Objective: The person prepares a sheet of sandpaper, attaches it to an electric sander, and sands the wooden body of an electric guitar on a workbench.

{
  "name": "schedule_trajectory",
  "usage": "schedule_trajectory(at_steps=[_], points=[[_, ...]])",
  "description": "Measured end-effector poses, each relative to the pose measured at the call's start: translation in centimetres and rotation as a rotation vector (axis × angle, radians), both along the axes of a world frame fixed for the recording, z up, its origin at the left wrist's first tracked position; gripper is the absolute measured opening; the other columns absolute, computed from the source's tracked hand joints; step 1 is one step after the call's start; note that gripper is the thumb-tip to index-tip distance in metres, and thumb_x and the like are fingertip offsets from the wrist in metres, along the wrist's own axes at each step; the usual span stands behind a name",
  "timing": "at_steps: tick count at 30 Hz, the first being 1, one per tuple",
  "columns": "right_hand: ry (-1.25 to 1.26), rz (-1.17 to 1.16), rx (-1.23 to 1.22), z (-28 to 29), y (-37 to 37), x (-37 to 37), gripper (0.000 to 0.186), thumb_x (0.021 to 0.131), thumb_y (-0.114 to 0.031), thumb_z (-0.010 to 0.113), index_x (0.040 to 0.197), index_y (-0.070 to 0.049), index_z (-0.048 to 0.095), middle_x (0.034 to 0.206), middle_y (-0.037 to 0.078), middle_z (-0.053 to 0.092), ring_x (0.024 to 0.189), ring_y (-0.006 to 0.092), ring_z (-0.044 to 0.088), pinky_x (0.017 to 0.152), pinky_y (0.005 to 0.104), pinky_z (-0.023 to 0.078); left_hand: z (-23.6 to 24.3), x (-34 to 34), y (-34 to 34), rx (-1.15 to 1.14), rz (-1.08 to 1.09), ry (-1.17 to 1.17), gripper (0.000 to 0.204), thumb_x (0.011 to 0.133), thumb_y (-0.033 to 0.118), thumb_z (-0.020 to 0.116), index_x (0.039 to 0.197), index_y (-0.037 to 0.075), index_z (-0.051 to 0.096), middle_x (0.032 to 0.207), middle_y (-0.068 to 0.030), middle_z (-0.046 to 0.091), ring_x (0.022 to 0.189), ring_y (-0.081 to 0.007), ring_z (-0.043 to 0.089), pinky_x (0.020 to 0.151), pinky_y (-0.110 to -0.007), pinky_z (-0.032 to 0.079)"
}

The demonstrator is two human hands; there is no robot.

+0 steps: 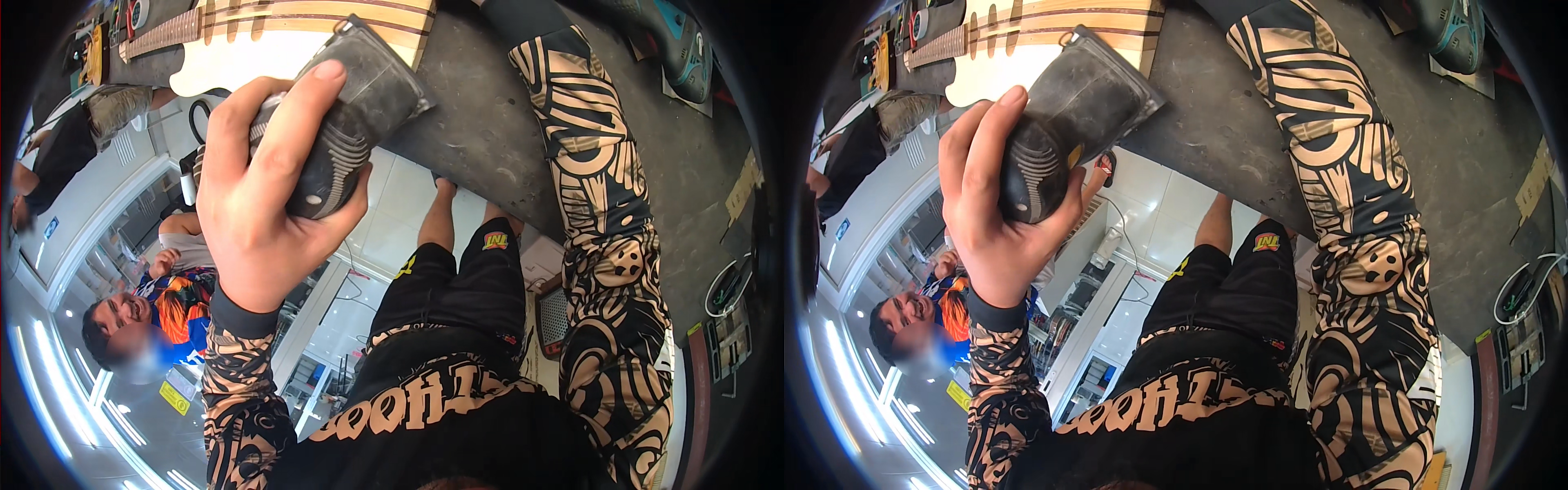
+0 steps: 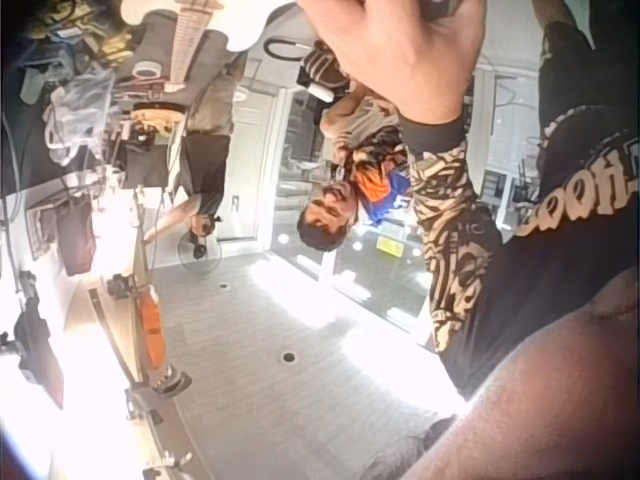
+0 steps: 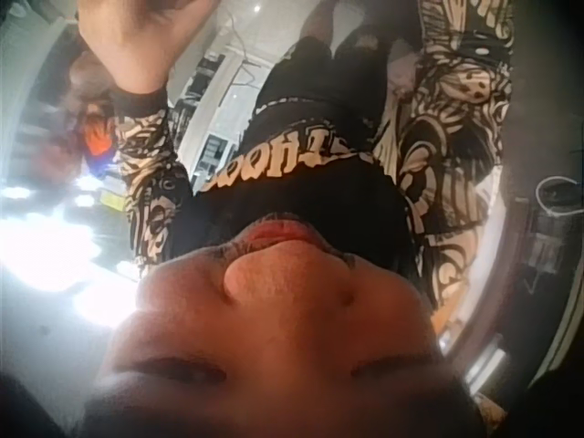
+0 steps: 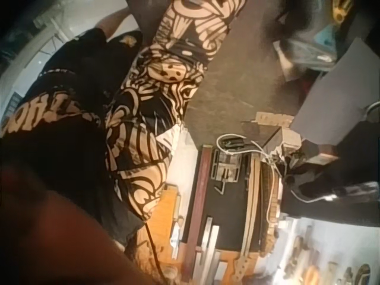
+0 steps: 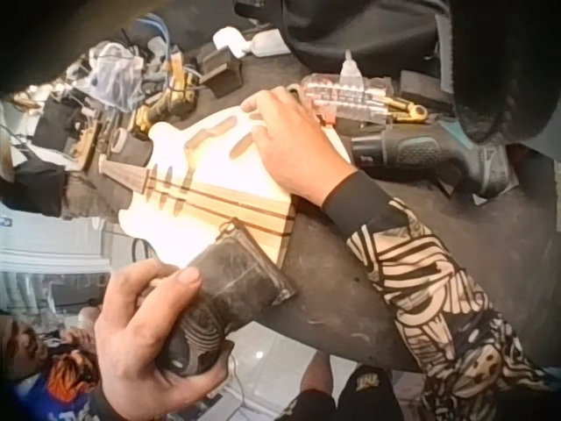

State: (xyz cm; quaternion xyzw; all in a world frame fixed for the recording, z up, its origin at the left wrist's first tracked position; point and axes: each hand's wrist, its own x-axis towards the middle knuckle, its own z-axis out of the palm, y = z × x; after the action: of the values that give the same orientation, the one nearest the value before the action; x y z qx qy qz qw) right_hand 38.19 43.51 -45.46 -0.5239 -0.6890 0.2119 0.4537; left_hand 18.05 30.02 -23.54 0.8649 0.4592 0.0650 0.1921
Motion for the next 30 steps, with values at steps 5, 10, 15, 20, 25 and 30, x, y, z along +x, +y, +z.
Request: schedule_trajectory(at_steps=[5,10,15,20,25,30], points=[[-0.054,0.037,0.052,0.9,0.3,-0.4,0.03,0.107,-0.009,0.056,0.132,-0.004,0.073,0.136,0.022,0.066,0.131,0.0411,0.06,0.118,0.0497,0.044,0.1,0.1,0.4,0.002,0.011,-0.048,0.087,0.068,0.002,0.095,0.151,0.006,0.068,0.132,-0.0211,0.069,0.116,-0.0374,0.069,0.102,-0.046,0.058],[0.001,0.083,0.061,1.5,0.6,-1.2,0.033,0.107,-0.007,0.056,0.134,-0.003,0.075,0.139,0.022,0.066,0.133,0.0399,0.06,0.119,0.0452,0.044,0.9,-3.4,-1.9,0.002,0.065,-0.017,0.088,0.068,0.001,0.094,0.151,0.008,0.068,0.134,-0.0221,0.068,0.118,-0.0391,0.068,0.104,-0.047,0.056],[0.023,0.119,-0.045,2.6,0.4,-0.9,0.031,0.107,-0.005,0.055,0.13,0.004,0.073,0.14,0.023,0.067,0.135,0.0402,0.06,0.119,0.0426,0.045,1.6,-6.2,-4.9,-0.047,0.255,0.05,0.085,0.07,0.002,0.094,0.15,0.007,0.066,0.138,-0.0224,0.066,0.122,-0.0399,0.068,0.107,-0.048,0.056],[-0.017,0.109,-0.007,3.6,0.6,-1.9,0.029,0.106,-0.003,0.055,0.127,0.005,0.074,0.14,0.023,0.068,0.134,0.0394,0.061,0.119,0.0434,0.044,1.7,-5.6,-4.5,-0.011,0.294,-0.031,0.085,0.071,0.003,0.095,0.151,0.009,0.068,0.137,-0.0206,0.066,0.118,-0.0373,0.07,0.101,-0.046,0.06],[-0.051,0.111,-0.045,4.1,-0.1,-3.2,0.029,0.103,0.002,0.057,0.127,0.006,0.073,0.14,0.023,0.068,0.135,0.0392,0.061,0.12,0.0437,0.045,1.5,-3.1,-5.3,0.013,0.416,-0.005,0.083,0.068,0.005,0.096,0.147,0.016,0.074,0.13,-0.0154,0.068,0.104,-0.0335,0.073,0.087,-0.041,0.063],[-0.091,0.107,-0.145,4.0,-1.2,-3.0,0.028,0.105,-0.001,0.057,0.126,0.005,0.073,0.144,0.022,0.068,0.139,0.0384,0.06,0.123,0.0432,0.043,0.1,-4.6,-7.2,0.023,0.545,-0.005,0.083,0.068,0.011,0.098,0.148,0.019,0.074,0.129,-0.0138,0.068,0.105,-0.0335,0.073,0.086,-0.041,0.063]])
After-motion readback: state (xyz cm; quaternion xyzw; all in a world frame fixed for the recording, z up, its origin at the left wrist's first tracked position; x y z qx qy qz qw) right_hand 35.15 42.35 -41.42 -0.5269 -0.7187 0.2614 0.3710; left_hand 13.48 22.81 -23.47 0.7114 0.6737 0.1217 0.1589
